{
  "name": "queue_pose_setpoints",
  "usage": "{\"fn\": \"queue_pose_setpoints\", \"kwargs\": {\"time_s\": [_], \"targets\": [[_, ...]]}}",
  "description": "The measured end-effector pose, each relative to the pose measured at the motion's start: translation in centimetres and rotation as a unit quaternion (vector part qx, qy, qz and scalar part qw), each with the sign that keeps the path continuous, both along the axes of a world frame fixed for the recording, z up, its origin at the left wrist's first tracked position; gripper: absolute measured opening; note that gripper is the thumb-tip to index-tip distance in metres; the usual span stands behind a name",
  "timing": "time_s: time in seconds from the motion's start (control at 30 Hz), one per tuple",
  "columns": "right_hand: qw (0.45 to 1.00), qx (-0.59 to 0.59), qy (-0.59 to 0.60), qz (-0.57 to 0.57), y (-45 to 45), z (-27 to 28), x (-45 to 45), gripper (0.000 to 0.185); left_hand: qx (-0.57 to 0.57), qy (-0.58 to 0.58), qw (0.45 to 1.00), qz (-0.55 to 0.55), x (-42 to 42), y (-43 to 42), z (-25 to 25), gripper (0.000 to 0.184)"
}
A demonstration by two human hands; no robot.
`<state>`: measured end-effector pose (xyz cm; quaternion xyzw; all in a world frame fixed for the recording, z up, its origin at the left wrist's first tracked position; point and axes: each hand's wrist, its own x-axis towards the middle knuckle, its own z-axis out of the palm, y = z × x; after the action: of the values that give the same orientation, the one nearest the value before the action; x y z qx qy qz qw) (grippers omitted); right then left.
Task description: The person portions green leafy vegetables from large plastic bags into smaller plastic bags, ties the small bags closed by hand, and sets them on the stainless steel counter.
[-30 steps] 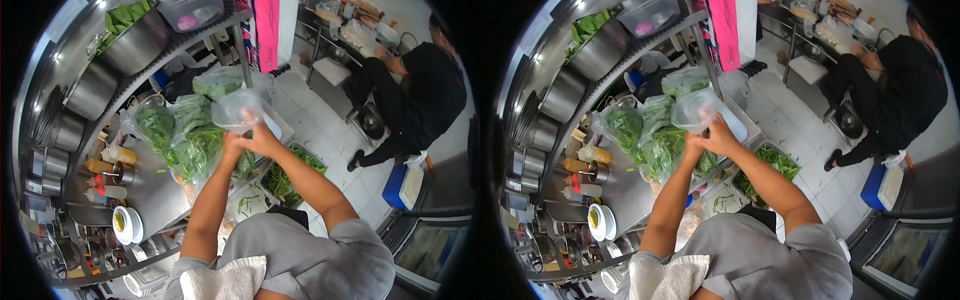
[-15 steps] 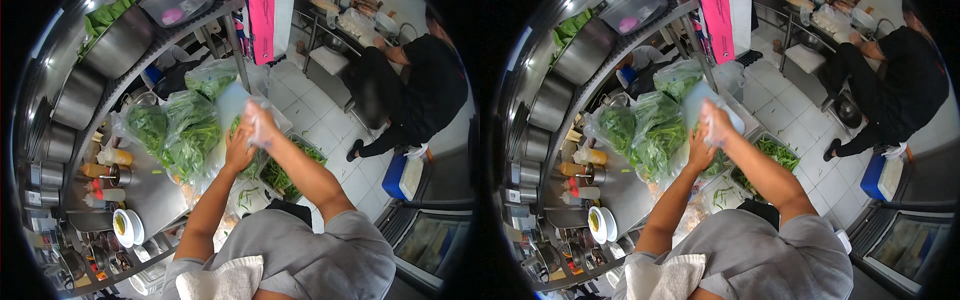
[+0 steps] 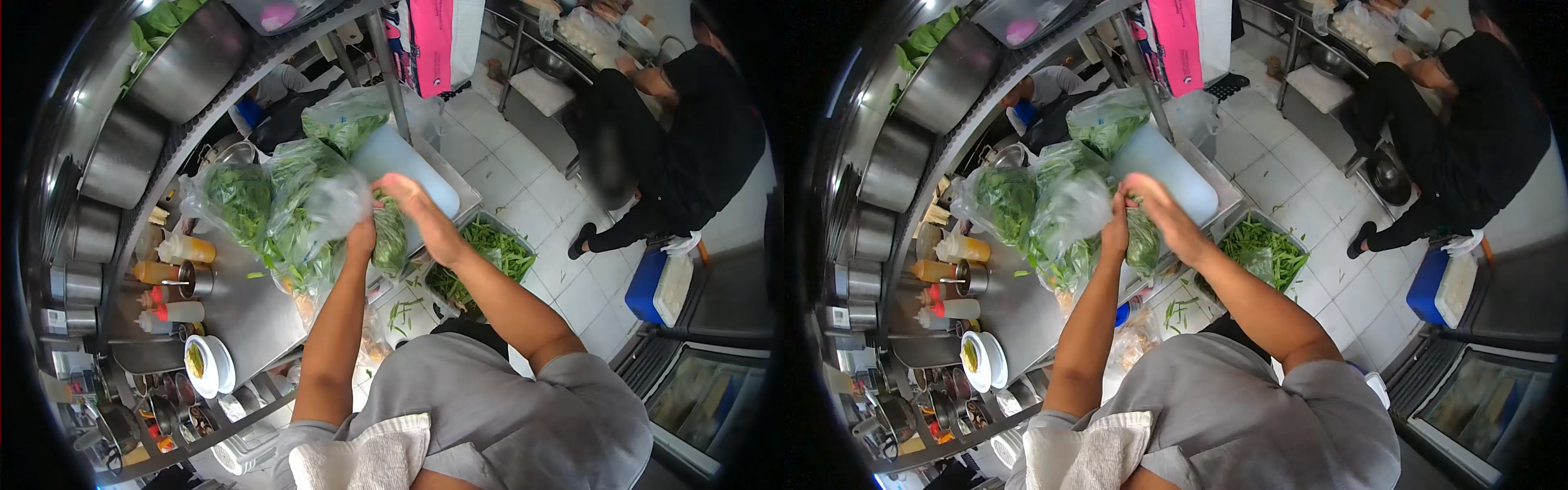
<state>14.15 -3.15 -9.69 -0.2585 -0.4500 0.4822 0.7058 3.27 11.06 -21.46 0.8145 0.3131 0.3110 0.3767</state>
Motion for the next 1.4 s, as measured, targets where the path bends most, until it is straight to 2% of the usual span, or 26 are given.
{"fn": "queue_pose_setpoints", "kwargs": {"time_s": [0.03, 0.07, 0.1, 0.17, 0.33, 0.43, 0.5, 0.57, 0.63, 0.67, 0.73, 0.77, 0.8, 0.83, 0.87, 0.9, 0.93, 1.0, 1.03, 1.1, 1.13, 1.2, 1.27, 1.3, 1.37, 1.4], "targets": [[0.984, -0.077, -0.078, -0.14, 0.5, -2.2, 0.4, 0.047, -0.128, -0.081, 0.988, 0.007, 0.2, -2.3, 5.4, 0.048], [0.936, -0.151, -0.154, -0.278, 1.0, -4.3, 0.6, 0.045, -0.18, -0.1, 0.978, -0.006, 0.2, -2.7, 5.6, 0.049], [0.936, -0.146, -0.154, -0.282, 1.6, -6.0, 0.0, 0.045, -0.176, -0.102, 0.979, -0.009, 0.3, -2.9, 5.3, 0.049], [0.844, -0.141, -0.409, -0.317, 2.4, -7.9, -1.9, 0.045, -0.146, -0.142, 0.979, -0.001, 0.9, -3.3, 4.3, 0.048], [0.83, -0.14, -0.423, -0.336, 1.9, -9.3, -2.9, 0.044, -0.172, -0.15, 0.974, 0.006, 1.0, -4.8, 5.4, 0.044], [0.819, -0.15, -0.426, -0.355, 1.4, -9.7, -2.4, 0.045, -0.115, -0.103, 0.988, -0.023, 1.9, -5.3, 5.2, 0.046], [0.759, -0.165, -0.523, -0.351, 1.7, -9.5, -2.4, 0.049, -0.253, -0.223, 0.941, -0.039, 2.3, -5.3, 3.9, 0.048], [0.757, -0.167, -0.528, -0.347, 1.9, -9.5, -2.4, 0.05, -0.264, -0.218, 0.939, -0.044, 2.2, -5.0, 4.7, 0.051], [0.752, -0.161, -0.536, -0.35, 1.9, -9.8, -2.2, 0.051, 0.057, -0.025, 0.998, -0.023, 2.0, -2.8, 1.0, 0.051], [0.755, -0.151, -0.543, -0.334, 1.9, -11.0, -1.9, 0.05, 0.065, 0.009, 0.997, -0.03, 2.1, -2.3, 0.0, 0.048], [0.786, -0.179, -0.512, -0.297, 2.0, -10.2, -1.2, 0.047, 0.199, 0.067, 0.976, -0.051, 1.7, -2.9, 1.4, 0.035], [0.808, -0.18, -0.493, -0.266, 1.4, -8.8, -0.5, 0.041, 0.008, 0.078, 0.996, -0.03, 1.7, -3.5, 2.6, 0.037], [0.83, -0.181, -0.473, -0.235, 0.6, -6.8, 0.4, 0.036, -0.183, 0.089, 0.979, -0.013, 1.4, -4.2, 3.6, 0.038], [0.773, -0.251, -0.566, -0.14, -0.7, -2.7, 0.9, 0.033, 0.062, 0.081, 0.993, -0.05, 1.2, -1.5, -2.1, 0.03], [0.693, -0.318, -0.645, -0.041, -2.0, 1.5, 1.1, 0.031, 0.466, 0.042, 0.883, -0.052, 1.7, -1.9, -1.8, 0.025], [0.693, -0.192, -0.68, -0.143, -3.5, 2.6, 0.0, 0.026, 0.399, 0.05, 0.913, -0.07, 2.3, -2.5, -0.7, 0.024], [0.759, -0.095, -0.625, -0.153, -3.7, 2.6, -1.0, 0.023, 0.319, 0.065, 0.941, -0.089, 3.0, -2.7, 0.6, 0.023], [0.768, 0.19, -0.592, -0.155, -4.8, 7.0, -2.9, 0.021, 0.274, 0.097, 0.951, -0.107, 3.9, -3.2, 2.9, 0.021], [0.768, 0.187, -0.591, -0.161, -4.3, 7.6, -3.2, 0.021, 0.278, 0.109, 0.947, -0.115, 4.0, -3.4, 4.1, 0.02], [0.565, 0.303, -0.666, -0.383, -3.1, 9.1, -2.4, 0.032, 0.294, 0.128, 0.939, -0.128, 3.9, -3.9, 6.7, 0.018], [0.564, 0.299, -0.666, -0.386, -2.5, 7.7, -1.4, 0.032, 0.308, 0.136, 0.933, -0.13, 3.7, -4.1, 8.0, 0.017], [0.44, 0.208, -0.77, -0.413, -0.7, 3.9, 1.3, 0.044, 0.333, 0.146, 0.922, -0.133, 2.7, -4.7, 10.6, 0.016], [0.509, -0.061, -0.848, -0.135, -1.0, 4.7, 3.6, 0.033, 0.34, 0.149, 0.919, -0.135, 1.3, -5.3, 12.7, 0.015], [0.508, -0.06, -0.849, -0.134, -1.3, 4.9, 4.9, 0.033, 0.34, 0.148, 0.919, -0.133, 0.6, -5.5, 13.4, 0.015], [0.731, -0.102, -0.665, 0.114, -1.5, 5.7, 7.5, 0.026, 0.283, 0.181, 0.93, -0.147, -0.9, -5.9, 15.1, 0.016], [0.73, -0.099, -0.666, 0.117, -1.4, 5.9, 8.4, 0.026, 0.253, 0.188, 0.932, -0.177, -1.5, -6.1, 16.2, 0.017]]}}
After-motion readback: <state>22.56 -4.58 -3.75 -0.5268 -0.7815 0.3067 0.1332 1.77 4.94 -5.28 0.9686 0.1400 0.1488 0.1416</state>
